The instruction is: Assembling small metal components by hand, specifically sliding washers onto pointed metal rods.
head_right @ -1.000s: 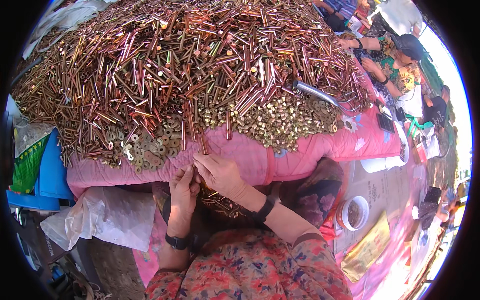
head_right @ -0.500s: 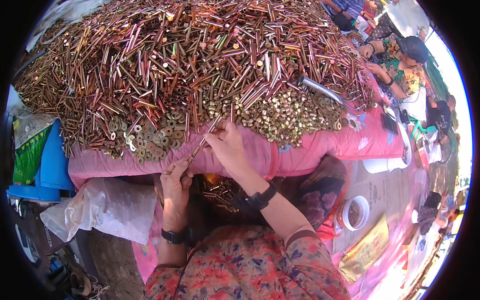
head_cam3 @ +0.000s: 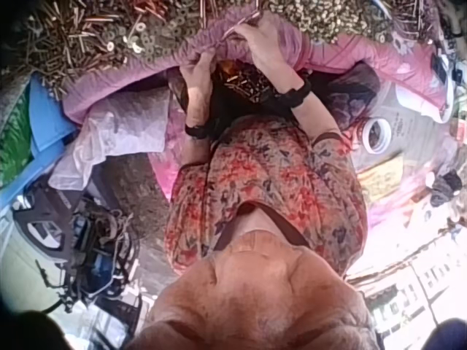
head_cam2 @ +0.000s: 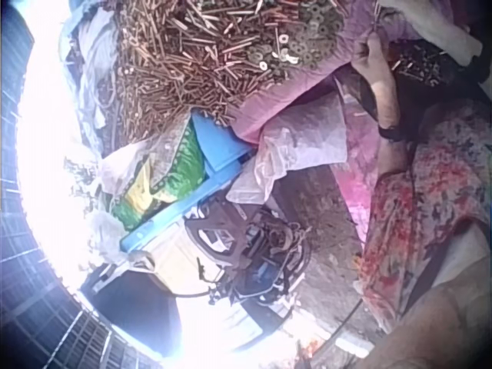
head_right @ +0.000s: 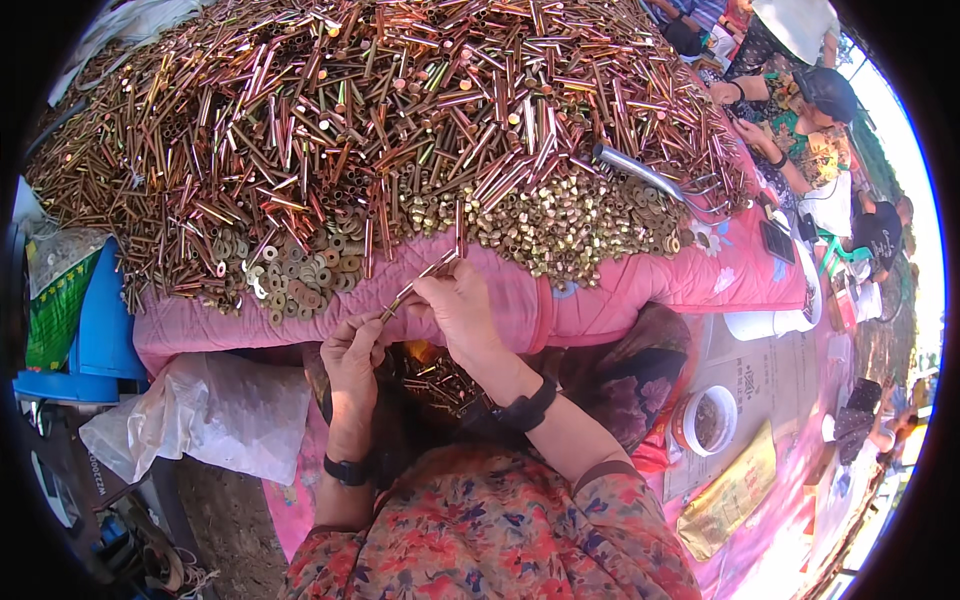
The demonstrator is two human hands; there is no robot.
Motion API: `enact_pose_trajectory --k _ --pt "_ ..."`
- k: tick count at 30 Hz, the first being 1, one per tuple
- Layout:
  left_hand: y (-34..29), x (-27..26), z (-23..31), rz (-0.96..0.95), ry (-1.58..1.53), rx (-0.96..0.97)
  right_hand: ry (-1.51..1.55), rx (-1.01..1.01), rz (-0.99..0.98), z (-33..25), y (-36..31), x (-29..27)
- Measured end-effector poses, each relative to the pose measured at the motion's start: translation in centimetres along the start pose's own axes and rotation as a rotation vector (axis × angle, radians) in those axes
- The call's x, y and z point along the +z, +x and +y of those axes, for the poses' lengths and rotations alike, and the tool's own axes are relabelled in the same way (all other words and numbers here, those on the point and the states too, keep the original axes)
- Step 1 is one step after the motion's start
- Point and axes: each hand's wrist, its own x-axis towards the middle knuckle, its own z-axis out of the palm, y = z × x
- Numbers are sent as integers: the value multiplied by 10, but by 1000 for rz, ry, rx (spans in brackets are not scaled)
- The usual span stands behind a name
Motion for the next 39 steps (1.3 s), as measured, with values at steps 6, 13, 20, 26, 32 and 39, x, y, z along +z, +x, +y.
enact_pose_trajectory --k 6,13,20,26,32,39 --pt "3 20 8 -9 -164 41 -77 116 -126 11 -10 14" --pt "7 1 -8 86 -410 -73 -1038 -177 -448 -1 11 20" --pt "5 -2 0 121 -296 -184 -1720 -855 -26 -6 85 8" --pt "5 -7 -1 156 -211 -195 -1715 -707 -179 10 44 -5" --pt "5 -4 0 123 -182 -144 -1707 -826 -191 10 24 -20" --pt "1 -2 1 102 -125 -148 -1455 -864 -63 1 24 -33"
